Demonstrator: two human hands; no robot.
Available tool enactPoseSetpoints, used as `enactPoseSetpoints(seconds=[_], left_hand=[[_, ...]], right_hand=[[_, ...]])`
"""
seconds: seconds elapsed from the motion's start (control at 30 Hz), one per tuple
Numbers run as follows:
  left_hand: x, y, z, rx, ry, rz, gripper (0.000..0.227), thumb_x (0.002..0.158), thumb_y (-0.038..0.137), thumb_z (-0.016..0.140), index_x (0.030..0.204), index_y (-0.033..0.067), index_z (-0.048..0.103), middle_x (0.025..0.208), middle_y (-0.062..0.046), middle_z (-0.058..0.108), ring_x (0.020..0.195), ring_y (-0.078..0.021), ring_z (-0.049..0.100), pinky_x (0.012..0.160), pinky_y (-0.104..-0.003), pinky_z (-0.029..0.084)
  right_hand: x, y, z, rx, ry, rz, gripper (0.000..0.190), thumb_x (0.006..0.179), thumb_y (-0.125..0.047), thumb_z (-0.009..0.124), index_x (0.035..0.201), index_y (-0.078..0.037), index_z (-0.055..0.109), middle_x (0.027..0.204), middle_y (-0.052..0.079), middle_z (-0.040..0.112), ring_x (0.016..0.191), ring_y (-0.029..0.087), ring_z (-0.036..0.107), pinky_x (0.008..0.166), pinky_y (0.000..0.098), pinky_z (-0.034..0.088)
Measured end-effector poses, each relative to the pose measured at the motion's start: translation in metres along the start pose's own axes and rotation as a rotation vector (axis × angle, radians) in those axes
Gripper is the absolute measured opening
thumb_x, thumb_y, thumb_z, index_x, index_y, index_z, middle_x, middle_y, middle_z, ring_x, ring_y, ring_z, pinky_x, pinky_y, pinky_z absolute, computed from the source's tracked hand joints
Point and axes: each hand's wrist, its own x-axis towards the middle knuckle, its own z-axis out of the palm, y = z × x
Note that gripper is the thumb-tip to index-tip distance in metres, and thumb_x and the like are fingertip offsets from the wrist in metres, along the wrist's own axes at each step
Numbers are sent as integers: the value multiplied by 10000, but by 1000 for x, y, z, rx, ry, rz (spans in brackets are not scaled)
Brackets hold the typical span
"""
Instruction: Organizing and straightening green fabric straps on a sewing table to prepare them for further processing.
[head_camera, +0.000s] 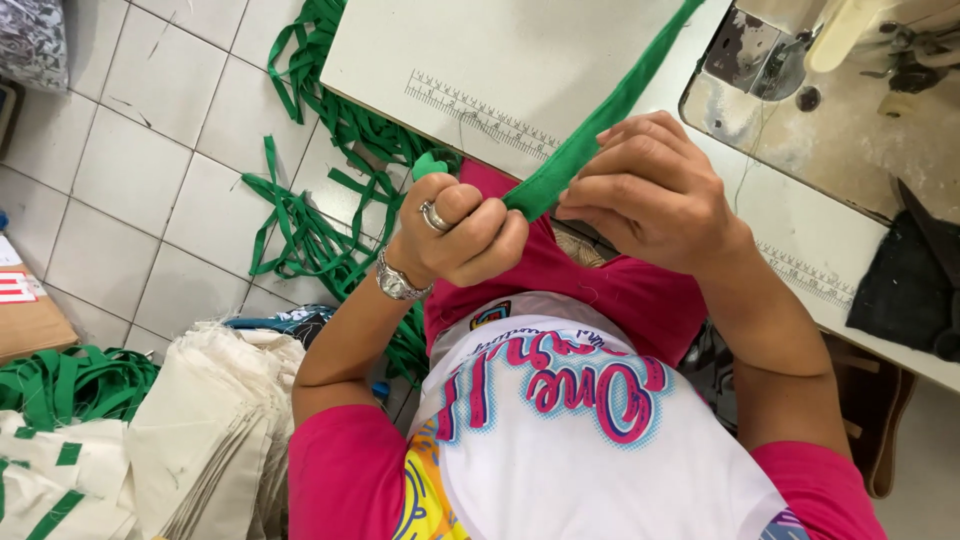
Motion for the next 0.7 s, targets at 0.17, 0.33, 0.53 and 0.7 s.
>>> enactPoseSetpoints(seconds=[0.17,0.33,0.53,0.7], left_hand=[[1,3,2,-21,25,-12,250,926,-61,468,853,102,643,800,-36,577,638,-156,461,537,-280,368],[12,4,3,-66,30,14,244,941,-60,472,845,86,643,789,-44,584,641,-157,486,540,-281,372],[-7,14,18,-76,135,14,144,928,74,707,788,94,681,753,-91,588,576,-195,507,519,-320,448],[0,12,20,-123,129,7,137,897,15,715,777,75,689,752,-99,611,567,-189,541,493,-306,453]], right_hand=[[2,-3,-4,-55,-56,-36,57,1020,-76,742,987,-29,738,926,98,657,812,283,612,871,445,563],[6,-8,-12,-72,-117,-18,98,1042,-69,692,966,-9,701,917,114,613,777,291,598,846,440,548],[-1,-3,4,-85,38,-9,214,1054,-134,583,911,-15,688,852,125,585,748,314,623,848,468,583],[-7,-2,9,-185,40,3,191,1038,-120,591,889,-28,668,839,119,577,754,312,628,809,457,569]])
